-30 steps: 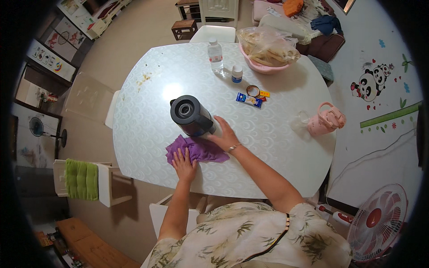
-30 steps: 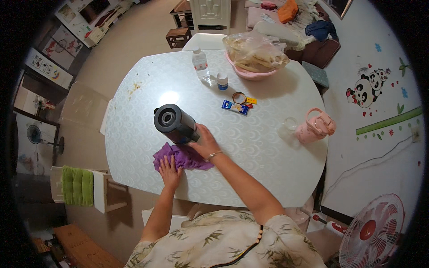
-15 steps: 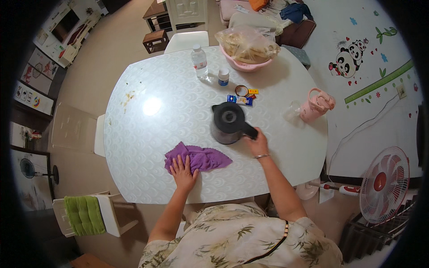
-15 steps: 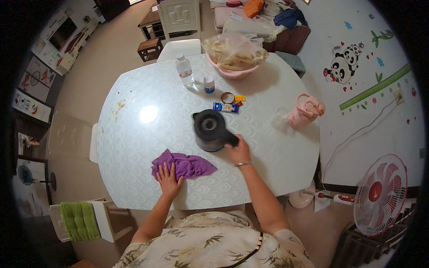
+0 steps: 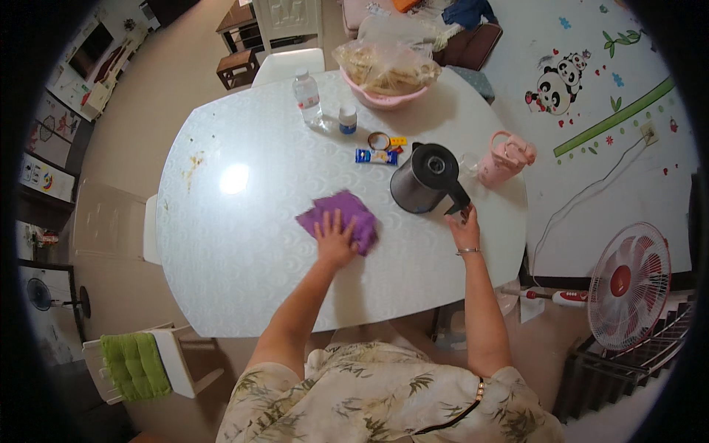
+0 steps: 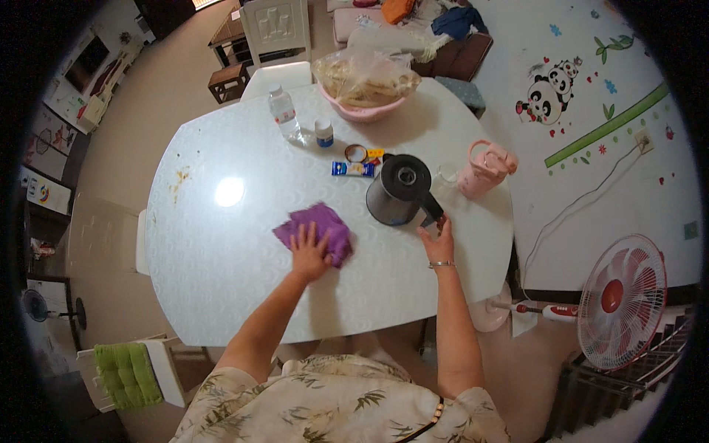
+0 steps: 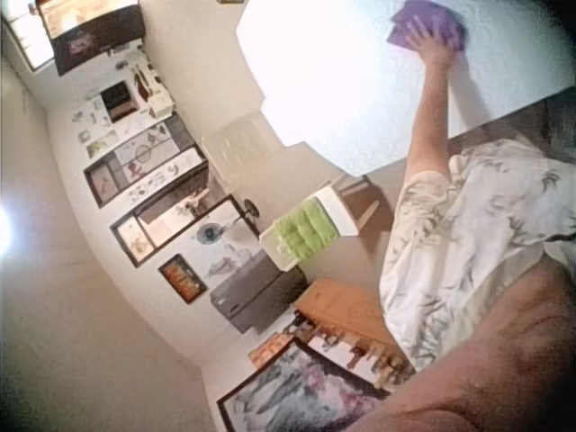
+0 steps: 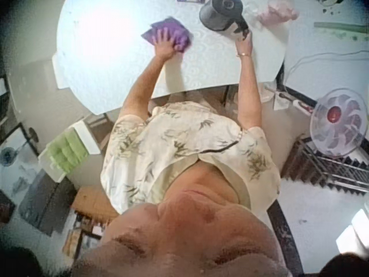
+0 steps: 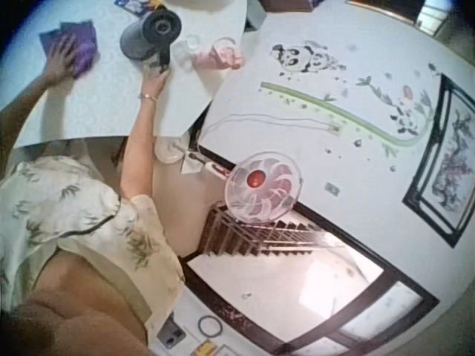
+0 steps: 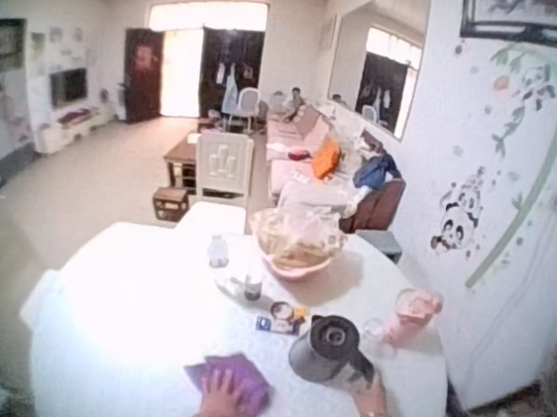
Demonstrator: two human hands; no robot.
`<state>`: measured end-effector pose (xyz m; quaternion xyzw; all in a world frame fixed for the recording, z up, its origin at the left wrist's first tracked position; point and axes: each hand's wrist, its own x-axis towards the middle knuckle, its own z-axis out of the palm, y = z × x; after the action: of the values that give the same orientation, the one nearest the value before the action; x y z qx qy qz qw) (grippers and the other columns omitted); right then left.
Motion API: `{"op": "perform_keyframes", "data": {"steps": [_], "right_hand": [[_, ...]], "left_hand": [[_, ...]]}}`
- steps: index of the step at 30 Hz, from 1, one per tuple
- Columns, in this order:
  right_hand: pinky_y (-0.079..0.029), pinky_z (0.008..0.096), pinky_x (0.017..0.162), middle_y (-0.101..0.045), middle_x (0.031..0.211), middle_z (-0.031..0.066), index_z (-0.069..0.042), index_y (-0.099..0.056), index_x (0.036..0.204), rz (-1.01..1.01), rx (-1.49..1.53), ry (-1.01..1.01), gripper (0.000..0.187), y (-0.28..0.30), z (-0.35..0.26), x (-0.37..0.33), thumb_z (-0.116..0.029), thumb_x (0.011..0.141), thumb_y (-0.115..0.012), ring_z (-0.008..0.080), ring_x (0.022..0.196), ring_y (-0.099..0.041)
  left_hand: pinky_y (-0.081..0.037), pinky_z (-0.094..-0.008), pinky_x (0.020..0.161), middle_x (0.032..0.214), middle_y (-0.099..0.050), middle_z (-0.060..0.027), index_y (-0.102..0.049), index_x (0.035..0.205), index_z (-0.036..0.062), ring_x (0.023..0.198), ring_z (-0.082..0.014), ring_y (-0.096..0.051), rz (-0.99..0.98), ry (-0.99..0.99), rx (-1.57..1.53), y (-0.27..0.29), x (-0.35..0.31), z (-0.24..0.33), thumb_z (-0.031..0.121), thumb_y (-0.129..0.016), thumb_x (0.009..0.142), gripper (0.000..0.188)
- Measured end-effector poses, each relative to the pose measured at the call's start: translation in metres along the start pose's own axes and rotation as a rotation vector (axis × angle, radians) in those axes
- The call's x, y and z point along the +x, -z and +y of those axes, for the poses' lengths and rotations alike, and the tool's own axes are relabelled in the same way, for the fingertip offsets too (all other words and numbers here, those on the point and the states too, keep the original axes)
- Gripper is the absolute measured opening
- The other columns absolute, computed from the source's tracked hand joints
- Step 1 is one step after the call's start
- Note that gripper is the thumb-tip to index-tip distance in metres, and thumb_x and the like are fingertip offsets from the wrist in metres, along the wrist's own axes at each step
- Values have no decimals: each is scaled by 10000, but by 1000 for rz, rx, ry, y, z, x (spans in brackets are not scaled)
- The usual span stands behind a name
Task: The person rinses a purple cloth in a kitchen sink and then moves to a dining area to wipe a white table. They systematically clean the table surface, moving a kettle, a glass, and a pink thermos aside to reach the areas underneath, and finally wipe the remaining surface.
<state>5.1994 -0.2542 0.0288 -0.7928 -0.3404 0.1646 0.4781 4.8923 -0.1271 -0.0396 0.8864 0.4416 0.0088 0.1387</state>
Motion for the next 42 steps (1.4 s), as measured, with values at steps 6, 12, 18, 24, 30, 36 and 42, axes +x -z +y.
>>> {"op": "perform_keyframes", "data": {"steps": [6, 12, 18, 24, 30, 36, 42], "right_hand": [[-476, 349, 903, -633, 1124, 140, -15, -599, 1118, -118, -86, -71, 276, -8, 64, -108, -129, 869, -633, 230, 1062, -605], [-449, 359, 947, -590, 1182, 181, -16, -592, 1141, -312, -30, 255, 259, -43, 21, -125, -97, 905, -523, 324, 1098, -569], [-329, 405, 1058, -440, 1377, 169, -35, -496, 1284, -574, -219, 574, 414, -78, 9, -133, -114, 879, -525, 324, 1252, -436], [-214, 460, 1114, -390, 1437, 106, -74, -428, 1357, -867, -501, 823, 516, -49, 21, -200, -198, 868, -536, 283, 1319, -360], [-256, 465, 1096, -402, 1419, 121, -68, -440, 1340, -787, -648, 742, 507, 17, 59, -167, -138, 847, -532, 302, 1307, -371], [-229, 497, 1098, -362, 1440, 138, -116, -408, 1386, -658, -664, 666, 542, 54, 69, -140, -166, 861, -533, 340, 1305, -352], [-133, 491, 1130, -223, 1519, 109, -170, -290, 1453, -833, -743, 678, 599, -26, 30, -168, -274, 904, -504, 324, 1381, -220]], "left_hand": [[-90, -625, 1091, 1529, -196, -139, -377, 1420, 288, 1405, -412, -116, -179, -334, -148, -9, -139, 85, 399, -657, 723, 759], [-116, -596, 1099, 1522, -214, -140, -372, 1418, 283, 1409, -376, -138, -121, -348, -133, 3, -70, 67, 467, -727, 664, 854], [-147, -470, 1138, 1513, -209, -180, -291, 1449, 125, 1408, -347, -166, 12, -119, -195, 3, -96, 50, 459, -685, 739, 879], [-156, -499, 1121, 1508, -209, -206, -289, 1451, 97, 1404, -369, -174, -55, -49, -135, -7, -209, 47, 471, -597, 821, 795], [-147, -496, 1127, 1510, -202, -204, -323, 1439, 107, 1406, -370, -165, -107, -268, -314, -12, -172, 104, 466, -557, 855, 724], [-138, -469, 1138, 1509, -206, -203, -314, 1435, 74, 1411, -349, -160, -89, -278, -269, -32, -124, 143, 438, -550, 864, 717], [-110, -479, 1141, 1520, -192, -189, -274, 1446, 55, 1419, -336, -147, -30, -55, -204, -16, -171, 67, 449, -552, 858, 761]]}}
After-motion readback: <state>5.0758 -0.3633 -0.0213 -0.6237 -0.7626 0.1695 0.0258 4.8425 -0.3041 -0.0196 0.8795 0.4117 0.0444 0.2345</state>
